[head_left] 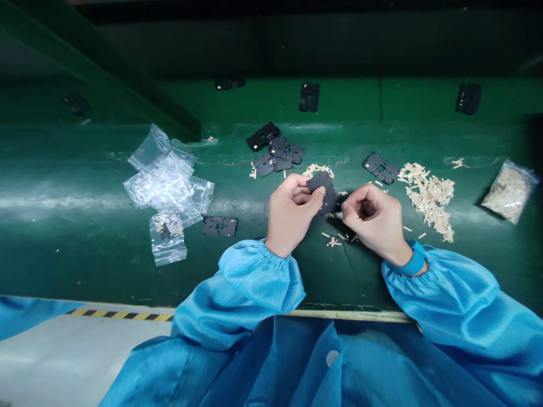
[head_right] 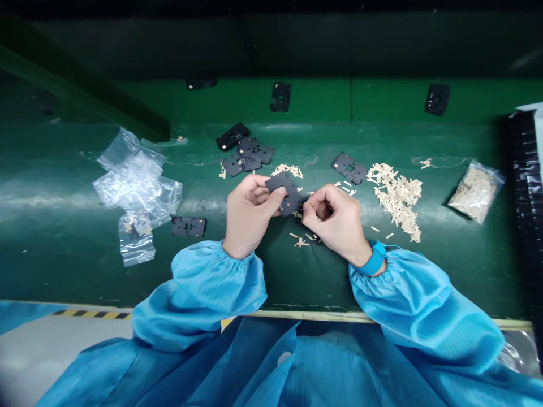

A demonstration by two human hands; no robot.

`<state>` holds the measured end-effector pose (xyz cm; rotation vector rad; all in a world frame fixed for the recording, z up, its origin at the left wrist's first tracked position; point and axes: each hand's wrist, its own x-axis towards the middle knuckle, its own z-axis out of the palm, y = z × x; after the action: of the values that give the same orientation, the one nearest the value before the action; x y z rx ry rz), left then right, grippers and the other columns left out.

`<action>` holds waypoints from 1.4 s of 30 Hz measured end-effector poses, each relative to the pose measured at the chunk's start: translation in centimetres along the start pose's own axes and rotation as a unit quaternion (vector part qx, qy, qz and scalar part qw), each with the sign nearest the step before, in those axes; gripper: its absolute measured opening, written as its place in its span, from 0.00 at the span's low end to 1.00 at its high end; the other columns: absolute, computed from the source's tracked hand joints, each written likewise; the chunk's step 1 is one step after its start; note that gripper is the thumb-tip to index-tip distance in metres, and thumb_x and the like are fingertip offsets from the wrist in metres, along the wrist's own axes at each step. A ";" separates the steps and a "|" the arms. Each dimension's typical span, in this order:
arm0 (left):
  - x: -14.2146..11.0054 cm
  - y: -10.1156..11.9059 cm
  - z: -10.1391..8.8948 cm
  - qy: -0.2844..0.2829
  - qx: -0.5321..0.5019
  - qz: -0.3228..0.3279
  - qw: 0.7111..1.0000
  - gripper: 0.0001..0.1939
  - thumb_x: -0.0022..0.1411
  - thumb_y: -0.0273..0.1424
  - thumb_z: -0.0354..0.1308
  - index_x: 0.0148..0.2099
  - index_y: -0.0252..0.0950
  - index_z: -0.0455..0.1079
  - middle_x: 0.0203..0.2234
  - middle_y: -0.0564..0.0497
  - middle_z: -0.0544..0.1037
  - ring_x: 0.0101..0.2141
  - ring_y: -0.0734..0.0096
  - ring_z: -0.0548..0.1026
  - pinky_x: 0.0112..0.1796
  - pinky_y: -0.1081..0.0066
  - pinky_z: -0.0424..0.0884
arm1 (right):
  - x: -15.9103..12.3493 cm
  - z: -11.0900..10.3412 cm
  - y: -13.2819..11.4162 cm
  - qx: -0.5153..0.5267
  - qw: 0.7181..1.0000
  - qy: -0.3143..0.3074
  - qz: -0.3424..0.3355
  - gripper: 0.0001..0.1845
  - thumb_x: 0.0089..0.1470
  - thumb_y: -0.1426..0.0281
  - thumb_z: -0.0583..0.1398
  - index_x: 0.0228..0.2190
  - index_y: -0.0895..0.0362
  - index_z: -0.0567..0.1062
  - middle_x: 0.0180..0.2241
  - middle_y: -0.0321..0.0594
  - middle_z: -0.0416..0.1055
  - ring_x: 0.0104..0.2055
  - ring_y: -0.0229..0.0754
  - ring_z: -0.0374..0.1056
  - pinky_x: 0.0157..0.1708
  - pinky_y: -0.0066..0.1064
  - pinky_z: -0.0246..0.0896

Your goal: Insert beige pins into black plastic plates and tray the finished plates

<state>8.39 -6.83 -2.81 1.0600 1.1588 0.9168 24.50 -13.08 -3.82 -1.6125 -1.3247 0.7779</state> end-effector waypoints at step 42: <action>-0.2 0.2 0.2 -0.010 -0.005 0.019 1.000 0.10 0.57 0.33 0.69 0.39 0.38 0.71 0.31 0.55 0.80 0.29 0.76 0.80 0.31 0.76 0.78 | 0.5 -0.1 -1.3 0.058 0.994 -0.021 0.093 0.09 0.48 0.68 0.69 0.26 0.54 0.73 0.23 0.34 0.73 0.22 0.36 0.64 0.21 0.28 0.59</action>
<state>8.50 -7.03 -2.53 1.0844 1.1181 0.9394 24.12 -12.58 -2.59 -1.6500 -1.1472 0.9871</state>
